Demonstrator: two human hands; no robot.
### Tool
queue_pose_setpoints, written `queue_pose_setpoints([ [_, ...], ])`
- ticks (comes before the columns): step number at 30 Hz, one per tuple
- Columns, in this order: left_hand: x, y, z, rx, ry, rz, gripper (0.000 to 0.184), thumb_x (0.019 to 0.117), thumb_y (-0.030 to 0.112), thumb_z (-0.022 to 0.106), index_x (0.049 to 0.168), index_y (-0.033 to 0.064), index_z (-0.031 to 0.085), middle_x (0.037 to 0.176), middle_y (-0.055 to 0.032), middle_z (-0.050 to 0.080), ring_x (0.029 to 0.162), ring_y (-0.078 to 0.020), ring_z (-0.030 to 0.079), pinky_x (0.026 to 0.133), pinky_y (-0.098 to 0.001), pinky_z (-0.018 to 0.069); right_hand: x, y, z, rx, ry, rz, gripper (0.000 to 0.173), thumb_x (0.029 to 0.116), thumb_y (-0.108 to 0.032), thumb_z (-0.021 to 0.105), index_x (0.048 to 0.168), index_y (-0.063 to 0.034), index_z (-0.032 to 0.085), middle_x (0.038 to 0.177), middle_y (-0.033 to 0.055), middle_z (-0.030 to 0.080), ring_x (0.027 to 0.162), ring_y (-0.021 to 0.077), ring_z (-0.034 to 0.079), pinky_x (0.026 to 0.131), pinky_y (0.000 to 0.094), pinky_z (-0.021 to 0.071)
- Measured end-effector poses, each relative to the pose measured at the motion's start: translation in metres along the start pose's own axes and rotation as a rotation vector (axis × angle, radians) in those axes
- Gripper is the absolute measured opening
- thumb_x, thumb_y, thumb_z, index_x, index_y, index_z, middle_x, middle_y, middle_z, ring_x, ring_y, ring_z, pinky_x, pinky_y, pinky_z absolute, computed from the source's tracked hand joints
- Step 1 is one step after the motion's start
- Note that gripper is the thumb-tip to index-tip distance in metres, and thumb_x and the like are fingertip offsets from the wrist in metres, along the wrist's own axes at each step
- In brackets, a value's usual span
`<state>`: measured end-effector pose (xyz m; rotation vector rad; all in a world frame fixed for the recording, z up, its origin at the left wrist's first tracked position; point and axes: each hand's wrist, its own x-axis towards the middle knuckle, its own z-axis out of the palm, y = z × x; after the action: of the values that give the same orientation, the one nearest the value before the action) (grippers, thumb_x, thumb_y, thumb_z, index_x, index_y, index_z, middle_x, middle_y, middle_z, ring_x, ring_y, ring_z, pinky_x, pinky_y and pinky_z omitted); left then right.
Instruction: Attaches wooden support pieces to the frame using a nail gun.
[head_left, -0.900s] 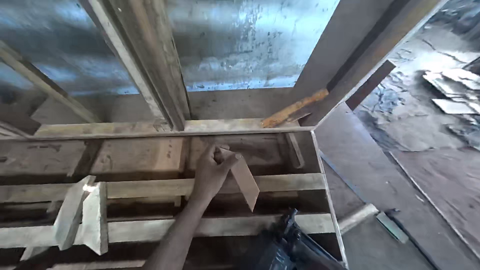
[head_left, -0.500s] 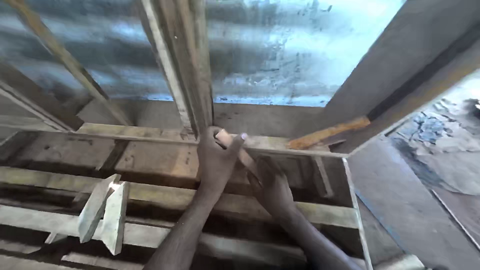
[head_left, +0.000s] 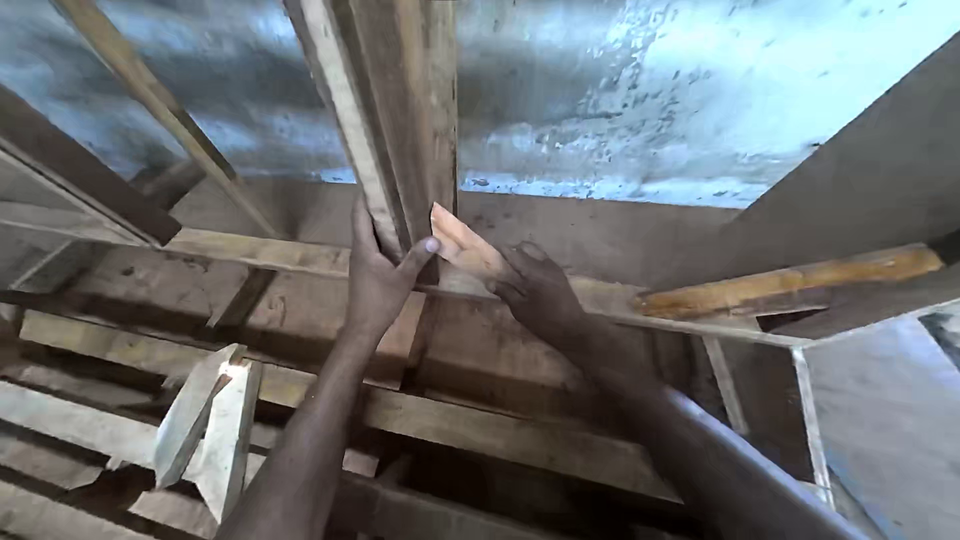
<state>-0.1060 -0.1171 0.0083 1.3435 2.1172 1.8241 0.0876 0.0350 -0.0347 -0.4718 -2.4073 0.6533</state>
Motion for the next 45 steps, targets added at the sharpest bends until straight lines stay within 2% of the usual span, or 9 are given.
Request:
queue_pose_setpoints([
  [4,-0.002,-0.004,0.006,-0.067,0.008,-0.001,0.103,0.0863,0.028,0.084,0.162,0.0083,0.016,0.150,-0.0113,0.051,0.131,-0.0158,0.058,0.110,-0.0373,0.0539,-0.008,0.004,-0.004,-0.118,-0.069,0.021,0.056,0.0958,-0.021,0.070,0.149,-0.0129,0.054,0.127,0.0155,0.062,0.120,0.0340,0.059,0.100,0.0514,0.0526],
  [10,-0.001,-0.007,0.005,-0.155,-0.013,0.027,0.096,0.0880,0.023,0.082,0.160,0.0082,0.021,0.145,-0.0109,0.055,0.128,-0.0191,0.061,0.108,-0.0405,0.0558,-0.010,0.001,-0.011,-0.142,-0.132,-0.069,0.061,0.0923,-0.015,0.075,0.148,-0.0065,0.053,0.125,0.0143,0.065,0.118,0.0306,0.062,0.102,0.0457,0.0528],
  [17,0.000,-0.009,0.006,-0.149,-0.008,-0.003,0.096,0.0888,0.024,0.081,0.161,0.0093,0.020,0.147,-0.0103,0.054,0.129,-0.0183,0.061,0.107,-0.0398,0.0559,-0.012,-0.005,-0.007,-0.137,-0.064,-0.027,0.038,0.0904,-0.009,0.073,0.127,-0.0038,0.067,0.122,0.0146,0.068,0.117,0.0317,0.064,0.100,0.0477,0.0541],
  [22,0.001,-0.009,0.006,-0.146,-0.008,0.008,0.098,0.0895,0.025,0.081,0.162,0.0094,0.016,0.151,-0.0105,0.050,0.132,-0.0172,0.058,0.110,-0.0384,0.0538,-0.012,-0.003,-0.009,-0.133,-0.037,-0.073,0.049,0.0899,-0.010,0.075,0.137,-0.0023,0.063,0.126,0.0157,0.069,0.118,0.0312,0.065,0.102,0.0470,0.0539],
  [27,0.000,-0.010,0.006,-0.146,-0.007,0.021,0.098,0.0892,0.026,0.081,0.161,0.0073,0.017,0.146,-0.0116,0.054,0.127,-0.0169,0.061,0.107,-0.0381,0.0554,-0.013,-0.004,-0.012,-0.114,-0.039,-0.072,0.050,0.0893,-0.007,0.074,0.138,-0.0019,0.063,0.126,0.0167,0.069,0.117,0.0321,0.066,0.101,0.0487,0.0548],
  [31,0.001,-0.011,0.006,-0.131,-0.007,0.003,0.102,0.0890,0.030,0.081,0.163,0.0094,0.014,0.150,-0.0105,0.051,0.131,-0.0158,0.059,0.110,-0.0375,0.0537,-0.010,-0.001,-0.012,-0.147,-0.055,-0.104,0.049,0.0914,-0.012,0.073,0.138,-0.0010,0.062,0.124,0.0169,0.069,0.116,0.0319,0.066,0.100,0.0478,0.0547],
  [38,-0.001,-0.005,0.007,-0.130,-0.017,-0.031,0.102,0.0902,0.032,0.079,0.163,0.0085,0.011,0.152,-0.0110,0.049,0.133,-0.0146,0.057,0.110,-0.0361,0.0526,-0.008,-0.016,-0.016,-0.236,-0.124,0.049,0.051,0.0916,-0.016,0.075,0.139,-0.0059,0.061,0.125,0.0133,0.069,0.119,0.0311,0.064,0.101,0.0488,0.0543],
  [41,-0.007,0.003,0.014,-0.113,0.015,-0.060,0.124,0.0790,0.033,0.088,0.164,0.0095,0.002,0.160,-0.0142,0.038,0.139,-0.0167,0.050,0.113,-0.0372,0.0501,-0.007,-0.020,-0.019,-0.249,-0.181,0.114,0.052,0.0925,-0.017,0.074,0.141,-0.0046,0.059,0.127,0.0148,0.067,0.120,0.0320,0.063,0.102,0.0502,0.0531],
  [45,-0.011,0.023,0.043,0.095,0.227,-0.174,0.152,0.0572,0.060,0.093,0.165,0.0135,-0.004,0.166,-0.0219,0.021,0.150,-0.0310,0.033,0.119,-0.0501,0.0392,-0.005,-0.024,-0.021,-0.278,-0.216,0.178,0.049,0.0910,-0.019,0.075,0.137,-0.0084,0.063,0.130,0.0133,0.067,0.122,0.0311,0.063,0.104,0.0508,0.0523],
])
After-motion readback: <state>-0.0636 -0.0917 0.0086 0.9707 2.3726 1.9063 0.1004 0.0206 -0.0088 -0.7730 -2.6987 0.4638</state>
